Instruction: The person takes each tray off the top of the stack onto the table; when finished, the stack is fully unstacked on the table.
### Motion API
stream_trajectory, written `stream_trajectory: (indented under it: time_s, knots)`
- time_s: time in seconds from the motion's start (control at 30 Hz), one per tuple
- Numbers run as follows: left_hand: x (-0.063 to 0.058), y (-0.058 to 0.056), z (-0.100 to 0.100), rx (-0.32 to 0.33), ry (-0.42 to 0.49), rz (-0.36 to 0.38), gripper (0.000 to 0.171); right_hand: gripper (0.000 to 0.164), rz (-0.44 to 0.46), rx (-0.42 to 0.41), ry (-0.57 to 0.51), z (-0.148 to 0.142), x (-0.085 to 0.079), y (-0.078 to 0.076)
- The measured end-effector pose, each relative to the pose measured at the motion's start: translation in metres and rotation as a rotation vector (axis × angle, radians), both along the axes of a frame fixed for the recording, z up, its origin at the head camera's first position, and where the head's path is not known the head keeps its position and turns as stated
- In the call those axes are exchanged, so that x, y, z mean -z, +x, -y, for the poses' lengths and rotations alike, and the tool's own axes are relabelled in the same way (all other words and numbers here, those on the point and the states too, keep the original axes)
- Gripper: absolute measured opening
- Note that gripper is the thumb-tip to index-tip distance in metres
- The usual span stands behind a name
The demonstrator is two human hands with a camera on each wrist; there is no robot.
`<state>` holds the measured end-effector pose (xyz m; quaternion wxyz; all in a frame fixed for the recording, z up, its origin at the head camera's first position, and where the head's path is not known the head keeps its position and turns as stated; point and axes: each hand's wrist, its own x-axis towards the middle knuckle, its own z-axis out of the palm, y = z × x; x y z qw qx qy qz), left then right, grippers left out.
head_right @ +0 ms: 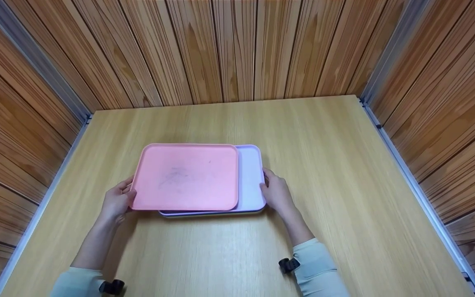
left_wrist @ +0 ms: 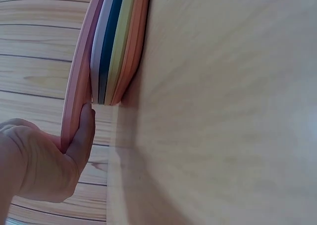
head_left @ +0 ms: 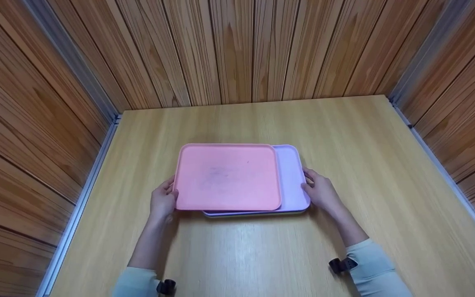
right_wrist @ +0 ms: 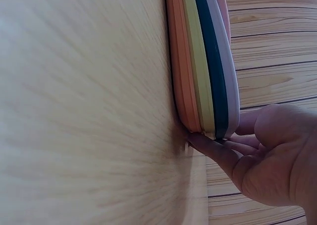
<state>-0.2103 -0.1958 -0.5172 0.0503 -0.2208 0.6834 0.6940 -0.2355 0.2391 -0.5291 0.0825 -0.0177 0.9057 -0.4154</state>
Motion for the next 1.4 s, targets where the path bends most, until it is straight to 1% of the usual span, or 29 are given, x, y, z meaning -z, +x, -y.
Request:
stream_trajectory:
  time_s: [0.13,0.37,0.53,0.77,0.9,1.13,1.27,1.4]
  knots:
    - [-0.003,-0.001,0.009,-0.001,-0.011,0.002,0.053,0.055,-0.012,-0.004,0.007,-0.001,0.000,0.001]
    - [-0.002,-0.001,0.024,-0.010,-0.014,0.014,0.051,0.055,-0.026,-0.009,0.002,-0.001,0.000,0.001]
    - [-0.002,-0.002,0.038,-0.031,-0.013,0.054,0.052,0.055,-0.052,-0.016,0.002,-0.001,0.001,0.001]
    - [-0.002,-0.004,0.059,-0.074,0.007,0.100,0.053,0.055,-0.032,-0.015,0.009,-0.001,0.000,0.000]
    - [0.000,-0.002,0.072,-0.076,0.013,0.131,0.054,0.055,-0.027,-0.015,0.011,-0.001,0.000,0.001]
    - [0.006,0.001,0.088,-0.085,0.001,0.131,0.054,0.055,-0.029,-0.013,0.010,-0.001,0.000,0.002]
    - [0.009,0.003,0.097,-0.089,-0.001,0.166,0.056,0.055,-0.044,-0.020,0.007,-0.001,0.001,0.002]
    - [0.009,0.003,0.106,-0.083,-0.029,0.181,0.057,0.054,-0.060,-0.027,-0.010,-0.002,0.001,0.002]
